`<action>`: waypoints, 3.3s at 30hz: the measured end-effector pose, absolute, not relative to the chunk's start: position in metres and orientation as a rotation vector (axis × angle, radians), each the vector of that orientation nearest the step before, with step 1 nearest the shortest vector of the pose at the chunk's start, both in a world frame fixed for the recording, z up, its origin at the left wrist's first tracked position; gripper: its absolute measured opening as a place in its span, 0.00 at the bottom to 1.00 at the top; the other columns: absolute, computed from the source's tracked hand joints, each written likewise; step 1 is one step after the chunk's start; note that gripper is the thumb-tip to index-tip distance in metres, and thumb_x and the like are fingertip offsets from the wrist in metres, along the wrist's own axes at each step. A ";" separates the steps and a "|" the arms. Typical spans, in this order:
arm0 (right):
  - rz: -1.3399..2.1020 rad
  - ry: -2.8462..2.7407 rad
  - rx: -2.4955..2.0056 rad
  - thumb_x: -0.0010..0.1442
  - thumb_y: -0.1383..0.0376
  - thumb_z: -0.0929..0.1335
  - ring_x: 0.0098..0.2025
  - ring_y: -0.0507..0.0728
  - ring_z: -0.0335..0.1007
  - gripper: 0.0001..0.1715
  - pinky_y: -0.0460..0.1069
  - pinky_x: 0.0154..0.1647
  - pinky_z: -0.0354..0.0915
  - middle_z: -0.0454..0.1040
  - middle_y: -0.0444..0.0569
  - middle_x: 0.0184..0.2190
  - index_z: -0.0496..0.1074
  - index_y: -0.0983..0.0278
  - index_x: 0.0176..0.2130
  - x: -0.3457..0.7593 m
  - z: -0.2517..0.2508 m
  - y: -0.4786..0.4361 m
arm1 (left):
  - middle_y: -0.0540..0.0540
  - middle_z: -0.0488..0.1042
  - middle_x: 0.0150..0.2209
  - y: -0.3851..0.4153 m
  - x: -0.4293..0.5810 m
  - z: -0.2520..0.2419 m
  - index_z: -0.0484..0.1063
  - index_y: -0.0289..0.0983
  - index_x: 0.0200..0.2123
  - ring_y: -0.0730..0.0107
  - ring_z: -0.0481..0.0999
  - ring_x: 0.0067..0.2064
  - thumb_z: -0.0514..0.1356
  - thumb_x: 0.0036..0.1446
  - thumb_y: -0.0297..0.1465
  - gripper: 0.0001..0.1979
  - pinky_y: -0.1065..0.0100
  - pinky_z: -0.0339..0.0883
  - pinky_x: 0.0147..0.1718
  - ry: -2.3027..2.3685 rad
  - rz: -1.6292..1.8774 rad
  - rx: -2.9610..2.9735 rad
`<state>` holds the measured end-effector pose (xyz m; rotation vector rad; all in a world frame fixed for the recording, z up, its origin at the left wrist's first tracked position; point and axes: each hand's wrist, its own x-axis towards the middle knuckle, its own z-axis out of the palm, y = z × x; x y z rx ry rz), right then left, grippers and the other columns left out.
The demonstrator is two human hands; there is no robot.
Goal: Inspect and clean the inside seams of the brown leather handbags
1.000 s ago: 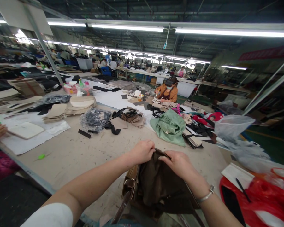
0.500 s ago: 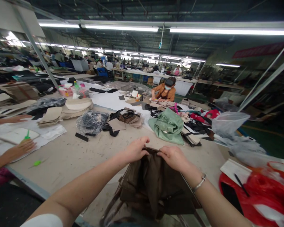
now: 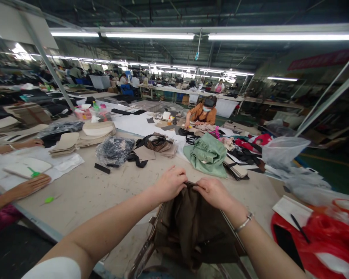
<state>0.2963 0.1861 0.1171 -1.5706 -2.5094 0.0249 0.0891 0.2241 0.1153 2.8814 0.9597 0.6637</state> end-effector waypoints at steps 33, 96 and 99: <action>0.018 -2.449 -1.673 0.63 0.56 0.60 0.31 0.53 0.68 0.19 0.47 0.29 0.53 0.73 0.45 0.28 0.71 0.62 0.29 0.298 0.114 0.186 | 0.49 0.72 0.31 0.228 0.102 0.106 0.67 0.37 0.31 0.70 0.70 0.34 0.54 0.55 0.28 0.03 0.71 0.62 0.34 1.062 0.622 2.607; 0.101 -2.515 -1.433 0.64 0.59 0.59 0.30 0.53 0.67 0.17 0.47 0.31 0.56 0.71 0.46 0.26 0.69 0.62 0.28 0.290 0.113 0.198 | 0.51 0.79 0.36 0.248 0.081 0.103 0.77 0.38 0.39 0.72 0.75 0.37 0.60 0.52 0.31 0.11 0.76 0.65 0.39 1.006 0.497 2.116; 0.107 -2.521 -1.421 0.64 0.59 0.59 0.30 0.54 0.67 0.18 0.47 0.32 0.57 0.71 0.46 0.27 0.69 0.62 0.27 0.289 0.114 0.197 | 0.51 0.79 0.38 0.251 0.073 0.106 0.76 0.38 0.42 0.71 0.75 0.38 0.63 0.48 0.33 0.15 0.76 0.65 0.39 0.889 0.473 2.078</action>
